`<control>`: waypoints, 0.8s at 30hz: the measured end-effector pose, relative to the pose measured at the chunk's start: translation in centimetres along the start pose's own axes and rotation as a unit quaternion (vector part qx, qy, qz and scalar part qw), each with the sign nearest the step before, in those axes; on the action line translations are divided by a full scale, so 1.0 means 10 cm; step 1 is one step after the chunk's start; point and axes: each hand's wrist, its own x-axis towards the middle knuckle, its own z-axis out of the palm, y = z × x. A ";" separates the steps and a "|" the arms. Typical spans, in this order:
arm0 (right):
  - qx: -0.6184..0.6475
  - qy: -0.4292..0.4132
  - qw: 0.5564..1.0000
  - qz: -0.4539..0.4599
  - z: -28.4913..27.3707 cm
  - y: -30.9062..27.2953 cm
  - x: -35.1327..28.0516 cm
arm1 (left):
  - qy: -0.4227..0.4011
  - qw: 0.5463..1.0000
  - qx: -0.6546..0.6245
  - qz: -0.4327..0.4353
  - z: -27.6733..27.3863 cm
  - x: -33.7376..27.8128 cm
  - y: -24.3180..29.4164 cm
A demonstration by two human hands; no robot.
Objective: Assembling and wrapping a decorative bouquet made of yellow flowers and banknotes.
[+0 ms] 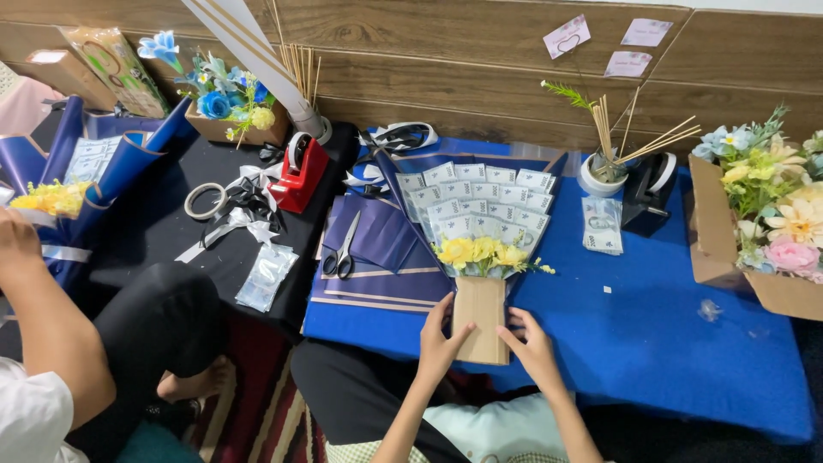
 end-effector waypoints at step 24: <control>-0.020 0.061 0.998 -0.009 -0.08 0.10 0.04 | -0.074 0.997 -0.033 0.017 0.11 0.26 -0.02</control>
